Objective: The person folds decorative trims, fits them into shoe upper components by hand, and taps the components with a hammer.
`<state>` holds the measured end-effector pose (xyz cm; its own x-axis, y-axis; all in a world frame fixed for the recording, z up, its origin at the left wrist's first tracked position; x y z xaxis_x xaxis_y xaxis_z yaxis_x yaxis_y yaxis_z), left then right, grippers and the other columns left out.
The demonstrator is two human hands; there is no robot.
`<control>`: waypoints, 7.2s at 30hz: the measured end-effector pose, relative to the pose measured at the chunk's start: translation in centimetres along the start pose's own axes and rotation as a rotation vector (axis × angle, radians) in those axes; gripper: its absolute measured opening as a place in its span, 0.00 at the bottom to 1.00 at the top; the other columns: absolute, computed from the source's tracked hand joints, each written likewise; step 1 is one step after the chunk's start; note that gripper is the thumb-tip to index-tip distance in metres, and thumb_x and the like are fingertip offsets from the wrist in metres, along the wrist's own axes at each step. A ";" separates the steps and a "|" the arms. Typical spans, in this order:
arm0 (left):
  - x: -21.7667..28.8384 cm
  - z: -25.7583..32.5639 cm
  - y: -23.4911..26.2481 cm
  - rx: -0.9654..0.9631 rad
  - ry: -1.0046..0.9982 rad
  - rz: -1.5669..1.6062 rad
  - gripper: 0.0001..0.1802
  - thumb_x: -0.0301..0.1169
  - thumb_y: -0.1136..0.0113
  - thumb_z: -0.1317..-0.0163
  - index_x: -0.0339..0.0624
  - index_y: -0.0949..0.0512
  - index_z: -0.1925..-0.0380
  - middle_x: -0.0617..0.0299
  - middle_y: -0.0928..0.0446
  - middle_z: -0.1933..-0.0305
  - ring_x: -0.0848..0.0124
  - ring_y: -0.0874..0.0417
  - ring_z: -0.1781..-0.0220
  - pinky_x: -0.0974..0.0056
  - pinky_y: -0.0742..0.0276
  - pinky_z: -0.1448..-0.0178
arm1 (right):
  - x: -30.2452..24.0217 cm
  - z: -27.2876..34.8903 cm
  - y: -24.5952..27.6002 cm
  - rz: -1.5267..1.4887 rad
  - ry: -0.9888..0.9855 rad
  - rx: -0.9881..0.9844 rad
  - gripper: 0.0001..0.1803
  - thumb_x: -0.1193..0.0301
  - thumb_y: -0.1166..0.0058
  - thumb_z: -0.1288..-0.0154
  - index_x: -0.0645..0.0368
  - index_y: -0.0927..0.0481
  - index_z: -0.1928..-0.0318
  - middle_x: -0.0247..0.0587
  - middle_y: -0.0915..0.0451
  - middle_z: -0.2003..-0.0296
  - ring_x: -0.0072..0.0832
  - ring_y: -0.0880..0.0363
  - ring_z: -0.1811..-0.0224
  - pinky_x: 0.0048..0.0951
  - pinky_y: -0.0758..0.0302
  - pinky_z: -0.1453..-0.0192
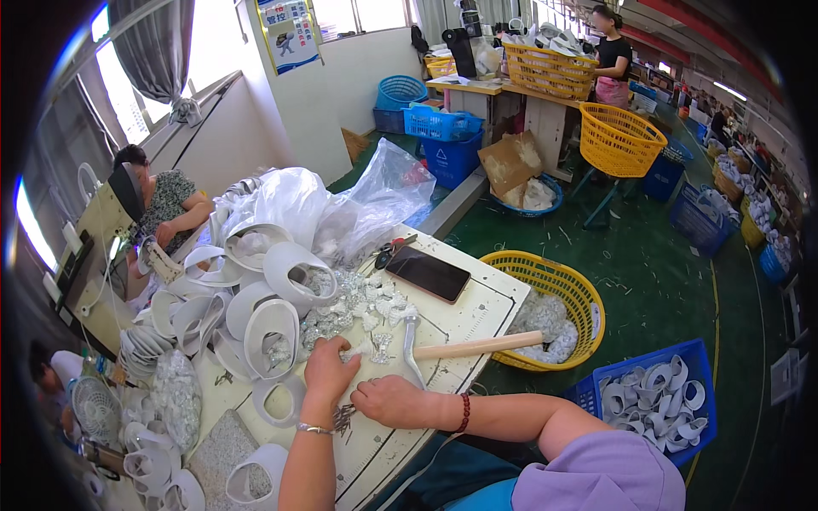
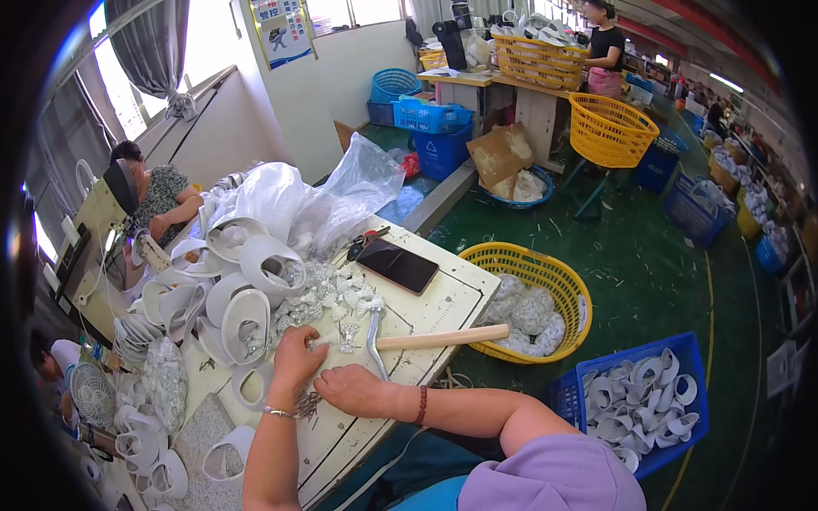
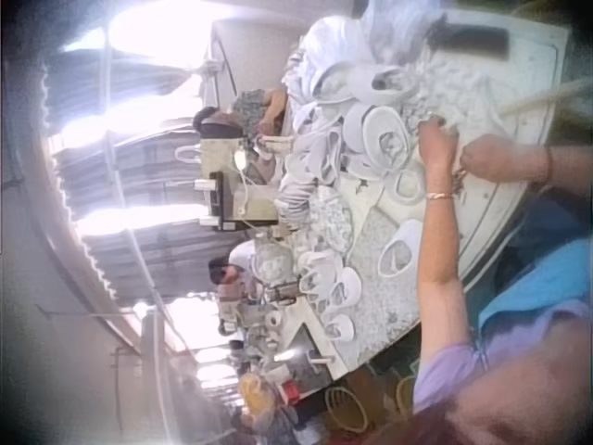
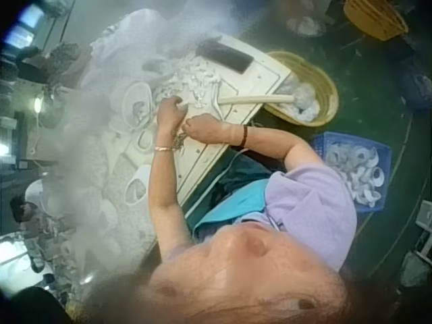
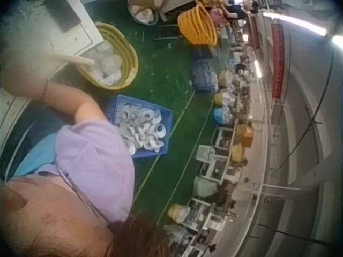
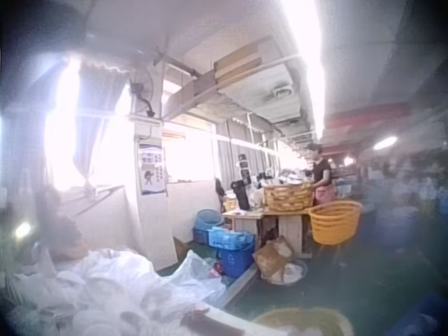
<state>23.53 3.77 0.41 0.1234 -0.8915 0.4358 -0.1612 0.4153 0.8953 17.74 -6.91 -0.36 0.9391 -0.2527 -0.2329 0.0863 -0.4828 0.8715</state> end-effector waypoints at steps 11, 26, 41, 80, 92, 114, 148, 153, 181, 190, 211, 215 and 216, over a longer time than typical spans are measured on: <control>1.4 2.6 1.6 0.102 -0.087 -0.063 0.11 0.32 0.38 0.52 0.41 0.20 0.68 0.55 0.26 0.60 0.57 0.21 0.61 0.56 0.25 0.59 | 0.3 0.5 1.3 -0.161 -0.142 0.100 0.07 0.72 0.51 0.43 0.62 0.31 0.68 0.45 0.25 0.77 0.40 0.21 0.75 0.37 0.24 0.72; -2.7 7.3 1.1 -0.076 0.309 1.174 0.09 0.22 0.54 0.42 0.34 0.27 0.62 0.62 0.26 0.79 0.76 0.24 0.83 0.74 0.30 0.82 | 1.5 0.4 2.0 -0.537 -0.359 0.332 0.12 0.63 0.54 0.32 0.61 0.32 0.67 0.51 0.24 0.77 0.49 0.23 0.73 0.44 0.27 0.71; -2.6 10.8 0.9 -0.173 0.342 1.633 0.07 0.29 0.53 0.35 0.36 0.29 0.62 0.53 0.21 0.70 0.68 0.19 0.77 0.70 0.23 0.77 | 0.4 -0.6 1.2 -0.717 -0.360 0.299 0.13 0.63 0.50 0.34 0.61 0.29 0.69 0.49 0.24 0.77 0.45 0.23 0.74 0.39 0.29 0.71; -3.1 13.1 2.9 -0.029 0.406 1.643 0.14 0.22 0.49 0.39 0.34 0.26 0.52 0.58 0.20 0.62 0.72 0.19 0.62 0.72 0.22 0.64 | -0.9 0.0 0.7 -0.814 -0.276 0.024 0.11 0.67 0.50 0.35 0.63 0.26 0.67 0.48 0.25 0.73 0.42 0.26 0.71 0.36 0.30 0.66; -2.8 16.1 2.1 0.214 0.426 1.735 0.13 0.25 0.46 0.36 0.36 0.25 0.52 0.49 0.20 0.56 0.73 0.18 0.64 0.70 0.17 0.65 | -4.3 0.2 2.9 -0.942 -0.331 0.260 0.11 0.68 0.48 0.33 0.61 0.27 0.71 0.37 0.25 0.82 0.25 0.27 0.83 0.24 0.30 0.77; -0.5 17.8 1.8 0.397 0.512 1.873 0.06 0.27 0.49 0.34 0.41 0.26 0.58 0.59 0.20 0.57 0.80 0.21 0.66 0.62 0.16 0.54 | -4.3 0.9 3.6 -0.633 -0.305 0.388 0.10 0.68 0.45 0.36 0.58 0.28 0.72 0.41 0.26 0.83 0.40 0.25 0.82 0.35 0.31 0.80; 0.3 18.7 0.9 0.380 0.386 1.617 0.09 0.31 0.55 0.30 0.39 0.27 0.58 0.66 0.26 0.71 0.77 0.26 0.71 0.73 0.28 0.65 | -4.7 1.9 -1.8 -1.571 -0.596 0.419 0.12 0.66 0.53 0.29 0.61 0.30 0.68 0.29 0.30 0.80 0.11 0.36 0.80 0.16 0.35 0.78; 0.3 18.6 0.7 0.349 0.362 1.622 0.10 0.32 0.55 0.30 0.38 0.27 0.58 0.65 0.25 0.71 0.76 0.25 0.70 0.72 0.28 0.64 | -4.3 1.9 0.1 -1.212 -0.494 0.409 0.12 0.67 0.51 0.30 0.62 0.30 0.69 0.33 0.27 0.82 0.13 0.31 0.81 0.18 0.34 0.78; 0.1 19.9 2.4 0.632 0.066 0.894 0.13 0.29 0.48 0.35 0.29 0.24 0.57 0.56 0.21 0.65 0.72 0.22 0.68 0.69 0.26 0.63 | -4.5 1.5 3.6 -0.939 -0.291 0.175 0.07 0.74 0.49 0.38 0.62 0.33 0.70 0.45 0.25 0.81 0.40 0.23 0.79 0.35 0.30 0.75; 1.1 19.5 2.7 0.563 -0.033 0.604 0.12 0.28 0.47 0.35 0.30 0.24 0.56 0.60 0.22 0.63 0.76 0.23 0.64 0.74 0.27 0.60 | -4.0 2.1 2.8 -0.936 -0.338 0.171 0.07 0.75 0.48 0.41 0.63 0.32 0.73 0.43 0.29 0.85 0.32 0.30 0.84 0.31 0.35 0.78; -0.4 19.3 1.0 0.466 0.169 1.035 0.12 0.28 0.44 0.35 0.28 0.24 0.57 0.61 0.22 0.68 0.80 0.25 0.72 0.76 0.28 0.68 | -3.9 2.2 1.6 -1.046 -0.392 0.009 0.12 0.69 0.46 0.40 0.61 0.34 0.73 0.35 0.30 0.83 0.21 0.35 0.81 0.25 0.36 0.77; -0.4 19.3 0.7 0.428 0.182 1.062 0.13 0.28 0.45 0.35 0.27 0.24 0.56 0.60 0.21 0.67 0.79 0.24 0.71 0.76 0.26 0.67 | -3.9 2.3 1.8 -1.027 -0.396 0.015 0.12 0.70 0.46 0.41 0.62 0.34 0.74 0.35 0.30 0.84 0.21 0.35 0.81 0.26 0.36 0.77; -0.5 19.4 0.7 0.427 0.183 1.064 0.13 0.28 0.45 0.35 0.27 0.24 0.56 0.60 0.21 0.67 0.79 0.24 0.71 0.76 0.26 0.67 | -3.9 2.4 1.8 -1.014 -0.397 0.008 0.12 0.70 0.46 0.41 0.62 0.34 0.74 0.36 0.30 0.84 0.22 0.35 0.81 0.26 0.36 0.77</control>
<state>4.37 0.97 -1.00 -0.1386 -0.0750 0.9875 -0.5817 0.8132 -0.0199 13.43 -8.75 1.09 0.2575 0.0136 -0.9662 0.7570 -0.6243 0.1929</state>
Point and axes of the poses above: each hand's wrist, its own z-axis away from the middle knuckle, its own y-axis out of the back of the hand, x = y × z, the point moved 7 cm from there along -z, towards the middle knuckle
